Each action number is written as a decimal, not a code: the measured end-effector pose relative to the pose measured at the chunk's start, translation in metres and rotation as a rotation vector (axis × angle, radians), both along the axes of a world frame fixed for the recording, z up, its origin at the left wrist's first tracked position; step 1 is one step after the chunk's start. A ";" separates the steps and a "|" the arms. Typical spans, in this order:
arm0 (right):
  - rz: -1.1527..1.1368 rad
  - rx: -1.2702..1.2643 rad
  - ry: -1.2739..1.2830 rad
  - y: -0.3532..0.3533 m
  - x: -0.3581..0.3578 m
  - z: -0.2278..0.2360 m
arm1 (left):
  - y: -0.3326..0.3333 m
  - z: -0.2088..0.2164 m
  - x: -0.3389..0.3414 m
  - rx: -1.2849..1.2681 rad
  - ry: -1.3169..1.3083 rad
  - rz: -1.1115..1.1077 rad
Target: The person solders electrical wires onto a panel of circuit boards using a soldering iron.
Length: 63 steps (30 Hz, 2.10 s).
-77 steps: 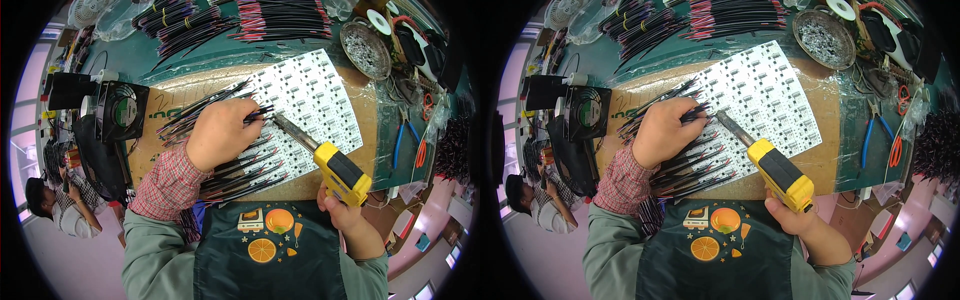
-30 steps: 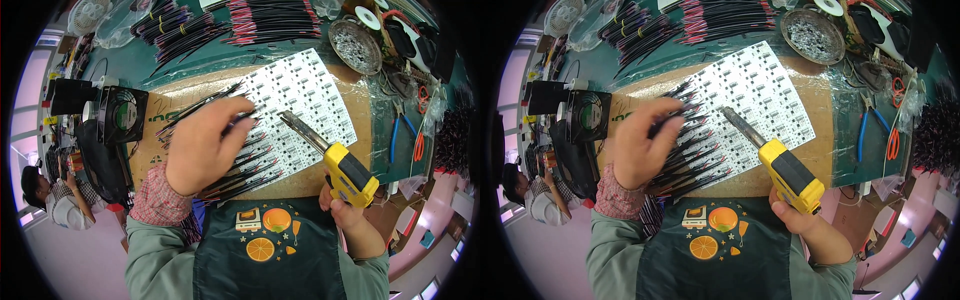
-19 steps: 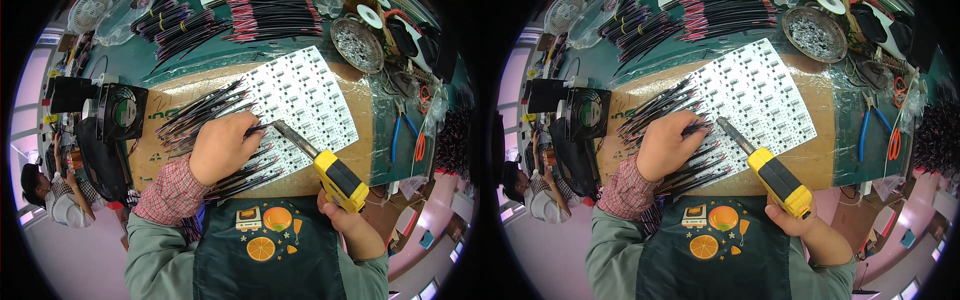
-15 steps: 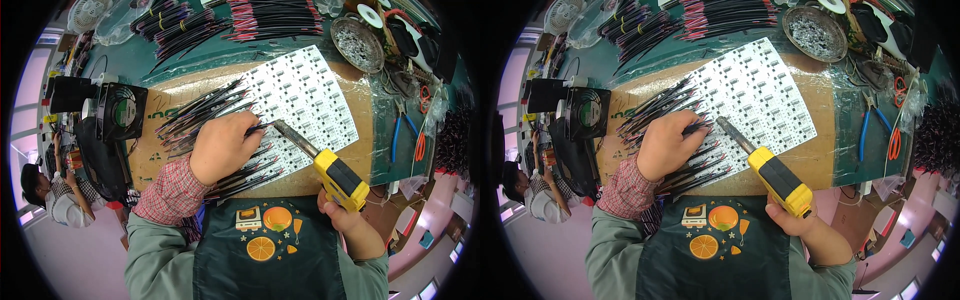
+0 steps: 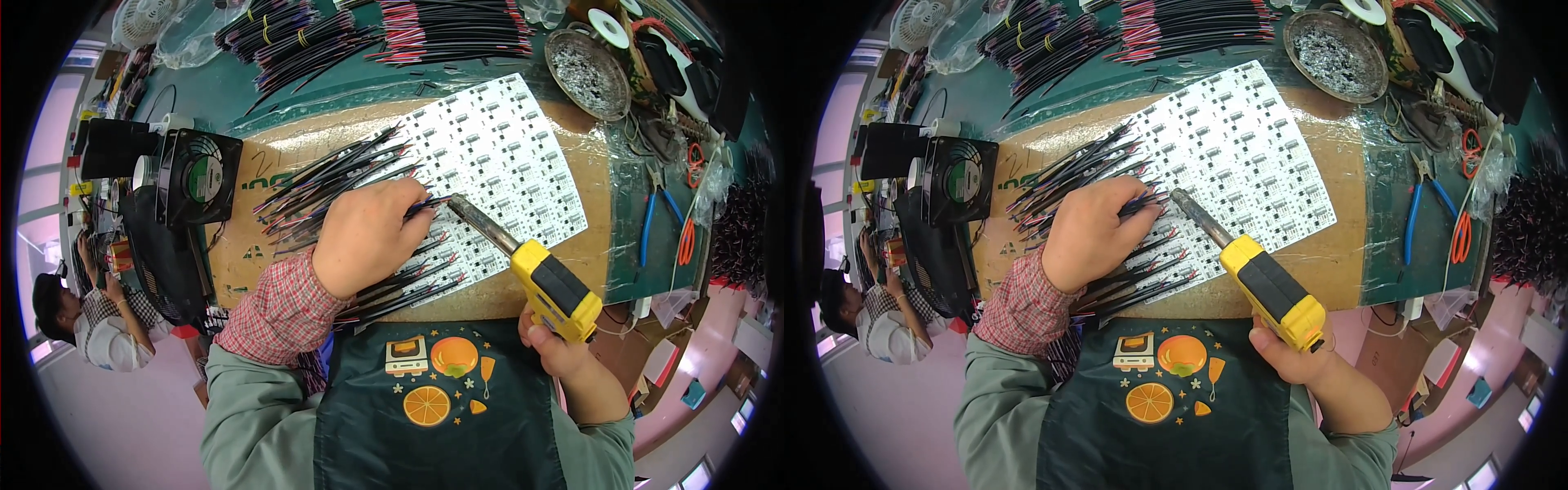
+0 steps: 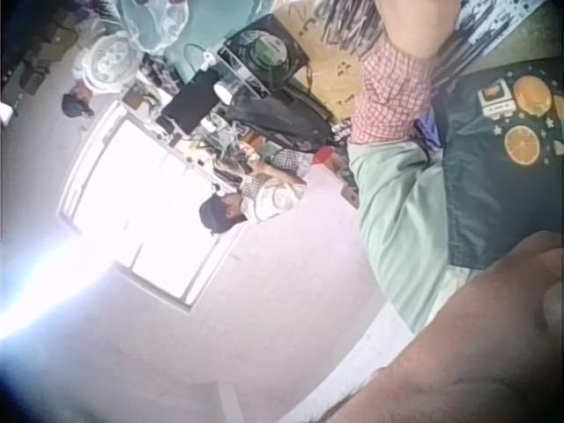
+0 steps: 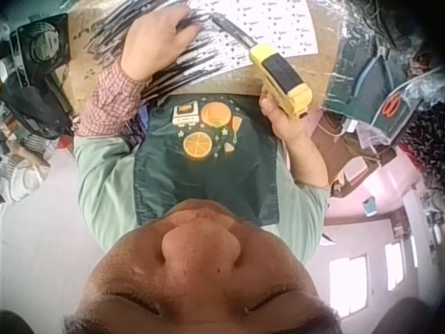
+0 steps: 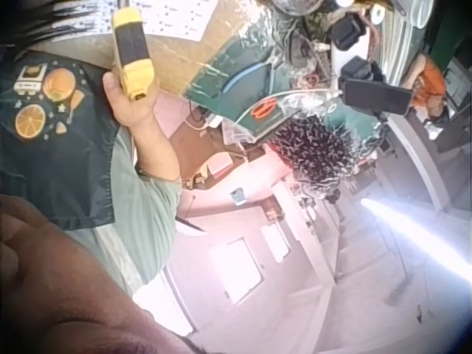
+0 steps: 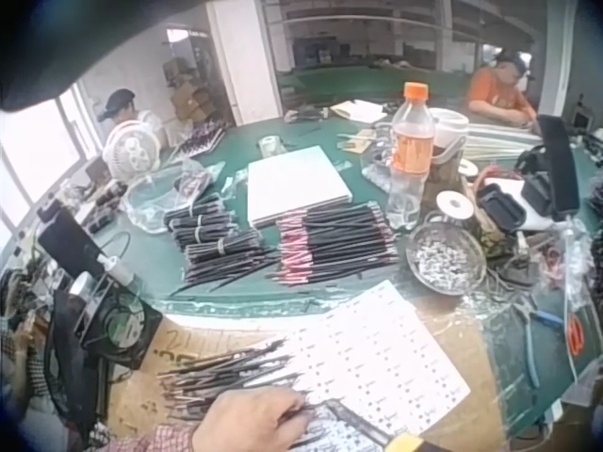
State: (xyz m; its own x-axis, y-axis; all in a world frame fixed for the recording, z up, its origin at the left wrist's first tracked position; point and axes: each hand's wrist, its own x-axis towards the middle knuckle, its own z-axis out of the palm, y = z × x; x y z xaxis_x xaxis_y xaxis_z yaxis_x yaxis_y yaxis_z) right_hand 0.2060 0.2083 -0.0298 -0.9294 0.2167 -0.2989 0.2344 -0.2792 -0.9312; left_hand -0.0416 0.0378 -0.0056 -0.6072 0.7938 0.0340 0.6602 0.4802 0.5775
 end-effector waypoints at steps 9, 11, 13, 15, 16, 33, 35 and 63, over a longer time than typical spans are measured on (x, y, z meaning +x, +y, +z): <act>-0.008 -0.085 -0.015 0.002 0.004 0.003 | -0.001 0.000 0.000 0.005 0.006 0.002; -0.044 -0.037 -0.065 -0.001 0.004 0.002 | 0.000 0.001 -0.001 -0.009 -0.010 0.000; -0.027 -0.051 -0.040 0.002 0.007 0.002 | 0.000 0.000 -0.002 -0.023 -0.025 -0.001; -0.009 -0.065 -0.014 0.003 0.008 0.003 | -0.002 -0.002 -0.004 0.008 -0.059 -0.023; -0.014 -0.077 -0.015 0.003 0.007 0.004 | -0.001 -0.001 -0.004 0.008 -0.059 -0.023; 0.019 -0.004 -0.044 0.001 0.010 -0.002 | -0.002 -0.004 -0.004 0.007 -0.048 -0.040; -0.010 -0.055 -0.030 0.001 0.007 0.002 | -0.002 -0.003 -0.004 0.001 -0.047 -0.044; -0.011 -0.076 -0.013 -0.004 0.031 -0.007 | -0.011 0.015 0.028 0.102 0.034 -0.085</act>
State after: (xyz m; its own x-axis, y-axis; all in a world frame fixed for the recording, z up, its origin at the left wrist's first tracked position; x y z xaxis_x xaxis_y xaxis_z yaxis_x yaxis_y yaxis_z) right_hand 0.2371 0.2048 -0.0369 -0.9230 0.2032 -0.3268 0.2426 -0.3521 -0.9040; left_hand -0.0137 0.0266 0.0098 -0.5350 0.8337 0.1366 0.7159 0.3615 0.5974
